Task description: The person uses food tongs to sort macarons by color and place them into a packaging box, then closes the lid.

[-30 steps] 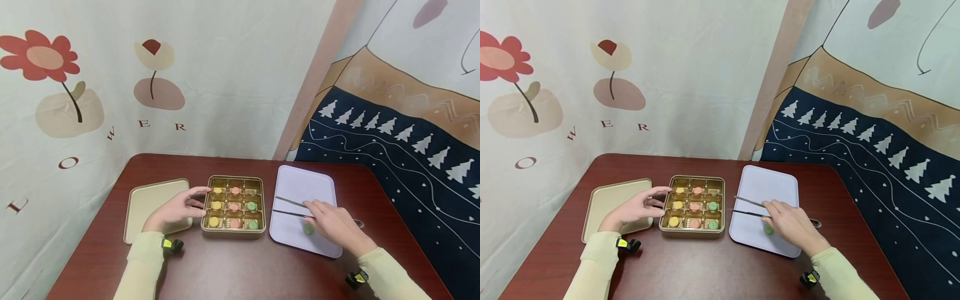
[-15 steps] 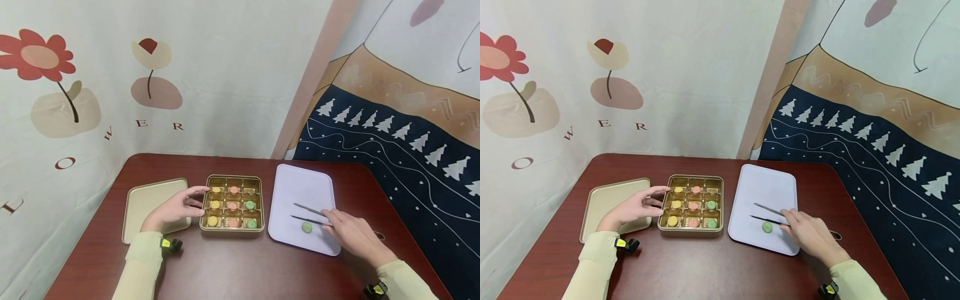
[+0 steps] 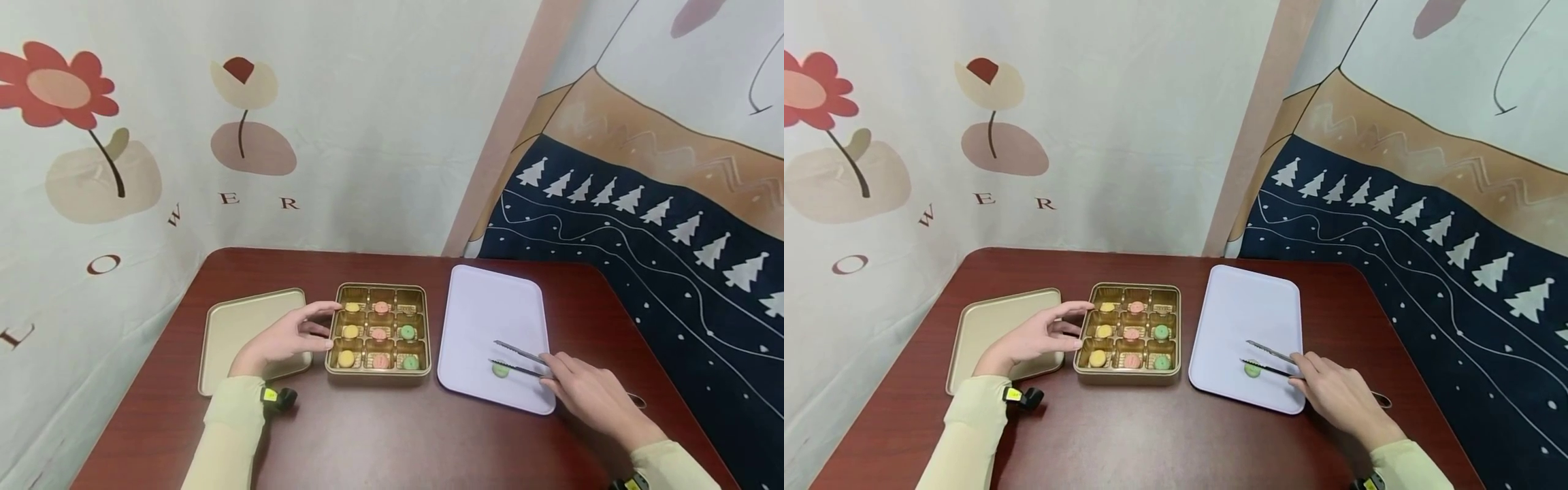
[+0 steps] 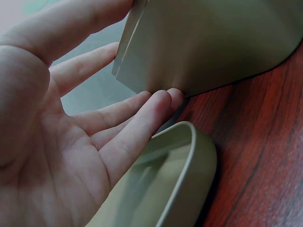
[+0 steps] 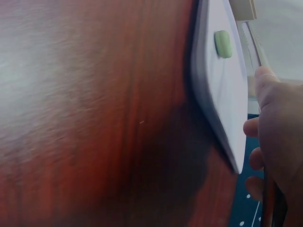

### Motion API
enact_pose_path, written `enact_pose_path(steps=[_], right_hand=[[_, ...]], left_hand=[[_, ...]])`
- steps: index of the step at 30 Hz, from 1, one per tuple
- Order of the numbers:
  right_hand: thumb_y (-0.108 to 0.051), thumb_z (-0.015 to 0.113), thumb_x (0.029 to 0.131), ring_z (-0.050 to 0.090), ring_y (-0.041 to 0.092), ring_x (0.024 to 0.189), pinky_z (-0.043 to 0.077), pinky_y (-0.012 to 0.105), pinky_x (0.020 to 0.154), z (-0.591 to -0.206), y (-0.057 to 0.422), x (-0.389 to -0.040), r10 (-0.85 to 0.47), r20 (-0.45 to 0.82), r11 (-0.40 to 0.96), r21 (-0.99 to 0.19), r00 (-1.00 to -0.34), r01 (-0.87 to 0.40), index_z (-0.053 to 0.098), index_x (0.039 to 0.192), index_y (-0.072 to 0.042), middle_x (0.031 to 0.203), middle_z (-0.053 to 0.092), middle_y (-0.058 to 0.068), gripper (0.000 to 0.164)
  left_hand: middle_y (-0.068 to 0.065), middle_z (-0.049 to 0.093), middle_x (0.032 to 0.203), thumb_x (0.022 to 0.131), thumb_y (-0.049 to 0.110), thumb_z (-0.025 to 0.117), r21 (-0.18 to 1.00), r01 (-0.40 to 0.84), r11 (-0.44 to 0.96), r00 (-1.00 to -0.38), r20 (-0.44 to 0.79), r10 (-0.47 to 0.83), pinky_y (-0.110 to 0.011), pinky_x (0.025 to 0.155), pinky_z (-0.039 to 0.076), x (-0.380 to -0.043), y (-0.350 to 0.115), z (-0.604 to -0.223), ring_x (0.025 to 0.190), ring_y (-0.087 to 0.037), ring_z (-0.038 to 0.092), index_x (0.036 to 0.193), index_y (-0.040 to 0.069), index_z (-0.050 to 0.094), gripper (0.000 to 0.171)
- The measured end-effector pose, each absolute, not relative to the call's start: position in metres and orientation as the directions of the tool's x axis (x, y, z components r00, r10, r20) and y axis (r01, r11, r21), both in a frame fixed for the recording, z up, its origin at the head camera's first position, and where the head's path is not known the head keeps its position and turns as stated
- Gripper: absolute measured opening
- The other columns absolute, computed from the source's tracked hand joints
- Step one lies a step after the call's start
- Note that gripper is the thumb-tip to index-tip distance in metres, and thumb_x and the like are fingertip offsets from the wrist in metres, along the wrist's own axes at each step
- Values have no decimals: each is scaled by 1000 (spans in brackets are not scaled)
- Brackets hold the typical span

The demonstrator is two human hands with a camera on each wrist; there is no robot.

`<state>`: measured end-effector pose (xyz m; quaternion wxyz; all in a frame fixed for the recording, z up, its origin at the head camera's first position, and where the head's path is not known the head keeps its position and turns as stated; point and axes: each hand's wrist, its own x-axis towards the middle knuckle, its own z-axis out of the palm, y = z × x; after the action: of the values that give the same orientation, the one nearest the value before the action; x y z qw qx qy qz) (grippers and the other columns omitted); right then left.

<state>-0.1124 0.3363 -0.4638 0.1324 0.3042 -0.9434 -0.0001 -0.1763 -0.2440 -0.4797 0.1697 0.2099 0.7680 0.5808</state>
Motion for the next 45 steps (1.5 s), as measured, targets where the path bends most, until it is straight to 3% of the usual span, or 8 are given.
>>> enact_pose_path(steps=[19, 30, 45], right_hand=[[-29, 86, 84, 47, 0, 67, 41, 19, 49, -485, 347, -94, -592, 304, 793, 56, -746, -606, 72, 120, -12, 89, 63, -10, 43], [-27, 87, 84, 46, -2, 67, 38, 17, 50, -487, 347, -94, -573, 307, 803, 26, -760, -596, 72, 120, -15, 88, 63, -13, 41], [-26, 86, 85, 48, 1, 69, 43, 19, 52, -481, 344, -100, -570, 321, 804, 26, -756, -595, 71, 121, -14, 89, 63, -11, 41]], left_hand=[[-29, 38, 160, 92, 8, 82, 965, 125, 231, -855, -13, 519, -31, 96, 60, -177, -244, -480, 126, -48, 61, 157, 4, 43, 76], [-28, 38, 161, 92, 9, 82, 964, 120, 238, -855, -21, 518, -30, 96, 59, -178, -245, -480, 127, -47, 61, 158, 5, 42, 77], [-28, 39, 160, 92, 8, 82, 962, 124, 241, -854, -20, 520, -30, 96, 60, -177, -245, -480, 126, -47, 61, 157, 4, 42, 76]])
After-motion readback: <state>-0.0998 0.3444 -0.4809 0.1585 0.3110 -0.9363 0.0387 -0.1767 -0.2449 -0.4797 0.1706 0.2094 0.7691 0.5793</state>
